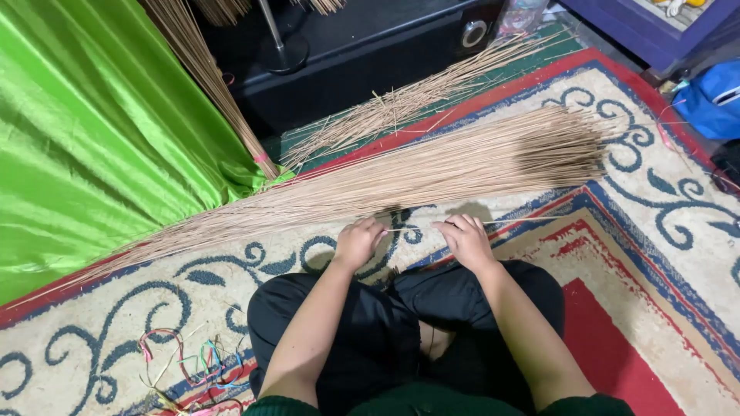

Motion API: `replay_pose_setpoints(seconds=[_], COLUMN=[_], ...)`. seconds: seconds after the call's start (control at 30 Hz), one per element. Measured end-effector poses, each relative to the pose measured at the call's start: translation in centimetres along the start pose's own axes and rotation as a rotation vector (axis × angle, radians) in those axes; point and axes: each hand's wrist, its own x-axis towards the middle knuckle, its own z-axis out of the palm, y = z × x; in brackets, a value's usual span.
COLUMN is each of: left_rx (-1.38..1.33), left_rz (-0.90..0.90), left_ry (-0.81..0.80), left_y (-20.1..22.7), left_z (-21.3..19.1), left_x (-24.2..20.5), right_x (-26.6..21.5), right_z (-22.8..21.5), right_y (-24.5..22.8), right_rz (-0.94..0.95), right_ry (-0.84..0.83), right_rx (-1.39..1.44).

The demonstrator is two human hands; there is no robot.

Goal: A person sitting on the floor weaves together thin wooden sticks to create a broom using a string.

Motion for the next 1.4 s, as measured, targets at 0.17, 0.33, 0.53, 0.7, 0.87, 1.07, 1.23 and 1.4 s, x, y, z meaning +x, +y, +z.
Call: replay_pose_setpoints(seconds=[0.17,0.33,0.53,0.7,0.87,1.07,1.23,1.4], left_rx=[0.024,0.061,0.077,0.04,0.039,0.102,0.096,-0.004], left_rz=[-0.004,-0.002,-0.045,0.02,0.045,-0.011,0.013,0.052], left_ry=[0.013,0.036,0.089,0.106,0.075,0.089,0.05,0.026], left_y=[0.0,-0.1,-1.7,1.0,0.9,-1.2,-0.2,1.4], left_z=[0.7,0.9,0.6,0.4,1.2,-0.7,1.1,-0.8], left_x=[-0.2,0.0,-0.5,-0.4,-0.2,0.0,-0.4,0.0], right_x=[0.3,0.3,-0.4,0.3,-0.1,-1.1,-0.3,0.0], right_z=[-0.5,-0.6,-0.3,-0.2,0.4,0.7,0.8,0.5], right_y=[-0.7,-0.5,1.4,-0.6,-0.1,2.6,-0.4,-0.7], right_rz=[-0.002,-0.01,0.081,-0.054,-0.042,0.097,-0.004,-0.051], right_ry=[-0.003,-0.022,0.053,0.006,0.0,0.083,0.042,0.021], right_rx=[-0.003,0.021,-0.128,-0.066,-0.066,-0.168,-0.051,-0.006])
